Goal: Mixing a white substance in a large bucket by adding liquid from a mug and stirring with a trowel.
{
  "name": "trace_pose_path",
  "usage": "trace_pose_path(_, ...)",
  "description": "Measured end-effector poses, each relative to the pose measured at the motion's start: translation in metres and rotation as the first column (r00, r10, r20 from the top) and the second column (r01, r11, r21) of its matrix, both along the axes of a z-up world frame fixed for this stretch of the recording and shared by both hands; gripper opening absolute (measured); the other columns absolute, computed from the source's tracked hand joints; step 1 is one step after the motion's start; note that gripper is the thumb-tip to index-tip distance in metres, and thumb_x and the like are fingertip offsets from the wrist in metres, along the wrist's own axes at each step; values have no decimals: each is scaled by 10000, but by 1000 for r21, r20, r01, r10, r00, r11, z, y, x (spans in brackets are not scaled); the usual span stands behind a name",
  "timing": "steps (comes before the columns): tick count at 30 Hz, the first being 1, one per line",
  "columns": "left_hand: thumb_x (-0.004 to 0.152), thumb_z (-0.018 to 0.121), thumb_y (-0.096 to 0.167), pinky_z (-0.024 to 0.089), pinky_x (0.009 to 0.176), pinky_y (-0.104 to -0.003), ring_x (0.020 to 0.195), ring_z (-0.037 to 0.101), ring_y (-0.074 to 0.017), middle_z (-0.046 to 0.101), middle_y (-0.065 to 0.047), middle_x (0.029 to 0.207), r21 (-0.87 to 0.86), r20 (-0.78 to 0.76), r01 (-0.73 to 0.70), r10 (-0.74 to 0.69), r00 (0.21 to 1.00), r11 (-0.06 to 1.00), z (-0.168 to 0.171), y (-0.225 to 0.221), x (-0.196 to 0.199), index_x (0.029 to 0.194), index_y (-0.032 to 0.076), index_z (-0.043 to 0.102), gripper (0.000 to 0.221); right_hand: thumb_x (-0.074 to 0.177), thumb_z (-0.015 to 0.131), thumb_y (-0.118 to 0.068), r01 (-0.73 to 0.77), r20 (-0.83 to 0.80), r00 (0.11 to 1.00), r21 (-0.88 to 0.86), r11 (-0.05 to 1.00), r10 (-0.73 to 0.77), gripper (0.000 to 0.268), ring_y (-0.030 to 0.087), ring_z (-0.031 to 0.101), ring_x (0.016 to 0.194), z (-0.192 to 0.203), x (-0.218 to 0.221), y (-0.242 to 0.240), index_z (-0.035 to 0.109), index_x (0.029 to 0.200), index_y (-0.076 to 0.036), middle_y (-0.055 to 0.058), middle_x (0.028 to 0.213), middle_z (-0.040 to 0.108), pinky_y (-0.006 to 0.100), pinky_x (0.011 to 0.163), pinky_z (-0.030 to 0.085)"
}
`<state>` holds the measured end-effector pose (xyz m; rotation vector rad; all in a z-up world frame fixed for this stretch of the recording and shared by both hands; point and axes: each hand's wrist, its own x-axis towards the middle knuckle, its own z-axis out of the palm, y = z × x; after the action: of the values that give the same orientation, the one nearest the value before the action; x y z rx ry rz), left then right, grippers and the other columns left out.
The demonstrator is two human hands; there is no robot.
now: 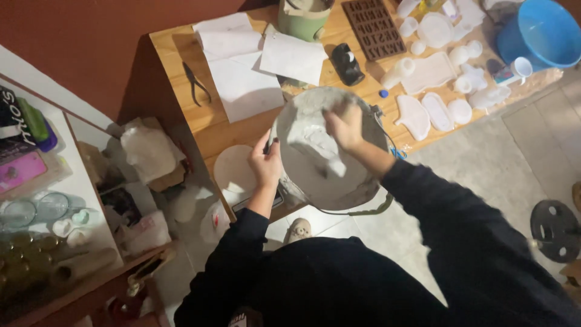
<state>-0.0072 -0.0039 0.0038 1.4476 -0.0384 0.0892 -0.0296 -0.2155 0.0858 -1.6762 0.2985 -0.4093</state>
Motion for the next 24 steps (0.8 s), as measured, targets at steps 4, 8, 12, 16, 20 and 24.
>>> trace_pose_path(4, 930, 703, 29, 563, 875, -281, 982, 719, -137, 774, -114, 1142, -69, -24, 46, -47, 999, 997, -16, -5, 3, 1256, -12, 701, 329, 862, 660, -29, 30, 156, 988, -110, 993, -13, 136, 101, 550, 524, -10, 66, 47, 609, 737, -47, 1, 618, 588, 283, 461, 432)
trace_pose_path(8, 916, 681, -5, 544, 933, -291, 1064, 710, -150, 751, -124, 1190, -80, 62, 58, -53, 997, 995, -17, -3, 3, 1277, -40, 673, 363, 866, 668, -3, -56, 89, 994, -25, 998, 58, 221, 120, 542, 501, -40, 18, 48, 557, 681, -48, 23, 594, 569, 289, 451, 403)
trace_pose_path(12, 925, 689, 16, 566, 858, -275, 962, 724, -130, 780, -112, 1120, -81, -21, 25, -27, 999, 996, -2, -2, 3, 1261, -28, 697, 339, 838, 634, 8, -34, 43, 999, 279, 960, 22, 147, 87, 499, 491, -13, -26, 13, 564, 741, -77, -14, 616, 532, 270, 433, 371)
trace_pose_path(16, 938, 681, 22, 562, 858, -271, 960, 716, -117, 779, -104, 1122, -67, -3, 46, -46, 999, 997, -5, -2, 3, 1267, -21, 700, 332, 859, 674, -19, 60, 47, 997, -104, 993, -55, 233, 120, 527, 444, 32, 20, 14, 558, 660, -56, 23, 548, 564, 289, 418, 395)
trace_pose_path(20, 932, 687, 35, 562, 848, -269, 951, 713, -113, 770, -97, 1123, -103, -42, 57, -62, 997, 993, -17, 1, 4, 1257, -23, 692, 331, 839, 691, -42, 228, 322, 929, -114, 967, -181, 183, 98, 503, 524, 0, 87, 9, 573, 700, -50, 15, 608, 559, 296, 473, 405)
trace_pose_path(24, 951, 708, 53, 546, 764, -286, 819, 648, -133, 784, -122, 1011, 45, -78, 79, -76, 994, 996, -16, 0, 10, 1282, 5, 730, 336, 833, 717, -57, 294, 255, 945, -393, 871, -204, 262, 92, 513, 513, -36, 43, -8, 547, 634, -61, 12, 550, 531, 301, 476, 406)
